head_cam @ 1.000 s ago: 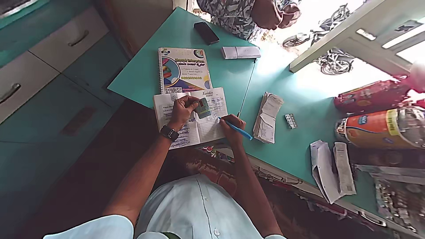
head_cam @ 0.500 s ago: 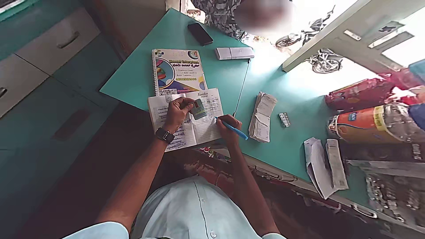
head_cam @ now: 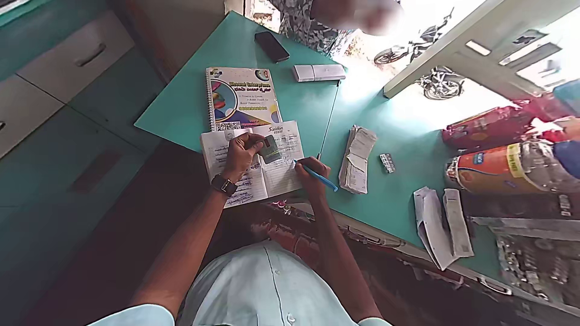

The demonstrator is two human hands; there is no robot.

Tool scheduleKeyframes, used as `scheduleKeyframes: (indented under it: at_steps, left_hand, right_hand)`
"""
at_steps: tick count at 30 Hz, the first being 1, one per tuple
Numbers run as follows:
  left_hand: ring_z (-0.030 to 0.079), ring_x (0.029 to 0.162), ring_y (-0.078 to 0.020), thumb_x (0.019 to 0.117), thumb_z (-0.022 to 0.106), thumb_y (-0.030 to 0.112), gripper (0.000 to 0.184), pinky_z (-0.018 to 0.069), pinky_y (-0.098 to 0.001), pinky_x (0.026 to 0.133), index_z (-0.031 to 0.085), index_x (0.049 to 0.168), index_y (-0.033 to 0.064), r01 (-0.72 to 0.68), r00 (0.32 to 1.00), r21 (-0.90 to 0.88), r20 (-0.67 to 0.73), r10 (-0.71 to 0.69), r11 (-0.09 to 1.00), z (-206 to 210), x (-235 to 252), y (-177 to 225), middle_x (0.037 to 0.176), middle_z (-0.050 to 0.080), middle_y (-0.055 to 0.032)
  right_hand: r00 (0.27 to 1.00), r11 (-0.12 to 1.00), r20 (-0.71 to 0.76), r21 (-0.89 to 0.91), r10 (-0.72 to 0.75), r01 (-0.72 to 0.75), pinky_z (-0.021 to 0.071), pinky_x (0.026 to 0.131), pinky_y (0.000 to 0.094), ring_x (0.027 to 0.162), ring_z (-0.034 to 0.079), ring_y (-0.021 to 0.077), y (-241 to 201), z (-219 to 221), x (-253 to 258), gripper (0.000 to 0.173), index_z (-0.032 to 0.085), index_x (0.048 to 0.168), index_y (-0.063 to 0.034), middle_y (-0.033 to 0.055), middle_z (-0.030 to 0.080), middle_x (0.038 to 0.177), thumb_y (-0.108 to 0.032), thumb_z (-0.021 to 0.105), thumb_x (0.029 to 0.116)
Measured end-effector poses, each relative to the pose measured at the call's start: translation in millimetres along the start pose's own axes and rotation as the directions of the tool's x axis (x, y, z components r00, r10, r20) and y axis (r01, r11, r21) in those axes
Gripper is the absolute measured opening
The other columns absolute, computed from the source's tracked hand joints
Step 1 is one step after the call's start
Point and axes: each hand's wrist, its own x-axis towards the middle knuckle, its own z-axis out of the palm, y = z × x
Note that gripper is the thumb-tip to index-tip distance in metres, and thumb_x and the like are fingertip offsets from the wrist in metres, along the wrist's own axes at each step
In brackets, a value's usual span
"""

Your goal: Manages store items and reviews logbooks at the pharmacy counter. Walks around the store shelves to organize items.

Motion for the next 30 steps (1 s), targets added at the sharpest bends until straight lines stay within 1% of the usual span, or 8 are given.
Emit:
scheduleKeyframes:
  at_steps: [3,6,13,20,23,25,28,30]
  left_hand:
    - [0.067,0.079,-0.008,0.0967,0.065,0.0,0.02,0.0581,-0.0262,0.073,0.068,0.116,0.0022,-0.005,1.0,0.0,0.004,0.005,1.0,-2,0,-2,0.098,0.072,-0.0045]
    - [0.064,0.071,-0.0074,0.0972,0.066,0.003,0.022,0.0549,-0.0236,0.062,0.068,0.119,0.0081,-0.021,1.0,0.021,0.023,0.02,1.0,-5,-4,-6,0.098,0.072,-0.0036]
    - [0.068,0.083,-0.0087,0.0968,0.065,0.001,0.018,0.0582,-0.0268,0.076,0.067,0.114,0.0026,0.015,1.0,-0.023,-0.008,-0.015,1.0,-1,1,-1,0.1,0.071,-0.0047]
    - [0.067,0.083,-0.008,0.097,0.065,0.002,0.019,0.0571,-0.0266,0.076,0.068,0.116,0.003,0.014,1.0,0.002,-0.006,-0.014,1.0,-1,-1,1,0.101,0.071,-0.0048]
    - [0.064,0.075,-0.0069,0.0976,0.067,0.006,0.02,0.055,-0.0244,0.066,0.068,0.117,0.0089,0.007,1.0,0.043,0.001,-0.007,0.999,-3,-3,-8,0.1,0.071,-0.003]
    - [0.067,0.086,-0.01,0.0994,0.064,0.007,0.02,0.0583,-0.0298,0.077,0.066,0.12,0.0065,0.027,1.0,-0.042,0.007,-0.027,0.999,-5,4,-8,0.105,0.071,-0.0037]
    - [0.071,0.096,-0.0178,0.0989,0.059,0.005,0.037,0.0592,-0.0396,0.09,0.054,0.135,0.0003,0.009,1.0,-0.254,-0.005,-0.011,0.967,-22,-14,24,0.11,0.071,-0.0092]
    - [0.071,0.1,-0.0205,0.0951,0.062,0.004,0.058,0.06,-0.0415,0.092,0.04,0.149,-0.0002,-0.003,1.0,-0.212,-0.001,0.002,0.977,-59,-47,47,0.116,0.07,-0.0131]
  right_hand:
    - [1.0,1.0,-0.027,0.022,-0.014,0.014,0.0539,0.06,0.0234,0.061,0.063,0.0029,1,0,-1,0.005,0.075,0.081,-0.0041,0.0003,0.07,0.071,-0.007,0.072,0.0828]
    - [0.995,0.992,0.005,0.082,-0.099,0.098,0.0563,0.062,0.024,0.063,0.065,0.0042,4,-1,-2,0.008,0.075,0.082,-0.002,0.0023,0.071,0.073,-0.008,0.071,0.0837]
    - [0.986,0.99,0.091,0.014,-0.139,0.138,0.0541,0.062,0.0248,0.065,0.065,0.0044,2,3,-3,0.007,0.078,0.083,-0.0058,0.0015,0.073,0.075,-0.011,0.073,0.0829]
    - [0.989,0.994,0.1,-0.008,-0.105,0.106,0.0554,0.065,0.0269,0.067,0.066,0.0061,-1,1,-1,0.007,0.078,0.084,-0.0058,0.0022,0.073,0.077,-0.011,0.073,0.0836]
    - [0.988,0.983,0.029,0.108,-0.149,0.145,0.0529,0.061,0.0231,0.062,0.062,0.0034,4,-2,-4,0.009,0.073,0.076,-0.0024,0.002,0.069,0.07,-0.01,0.072,0.0802]
    - [0.985,0.973,-0.106,0.172,-0.139,0.156,0.057,0.065,0.0222,0.067,0.065,0.0035,4,-2,-2,0.011,0.073,0.086,0.0016,0.0035,0.071,0.076,-0.008,0.067,0.0865]
    - [0.985,0.999,-0.174,0.042,-0.002,0.01,0.0621,0.079,0.0348,0.088,0.075,0.0169,-1,-4,7,0.034,0.066,0.129,0.0018,0.0111,0.077,0.102,-0.014,0.047,0.1065]
    - [0.991,0.991,-0.089,-0.079,0.101,-0.108,0.0576,0.087,0.0454,0.095,0.073,0.0259,-9,-7,20,0.035,0.068,0.126,0.0003,0.0149,0.075,0.103,-0.017,0.043,0.1079]
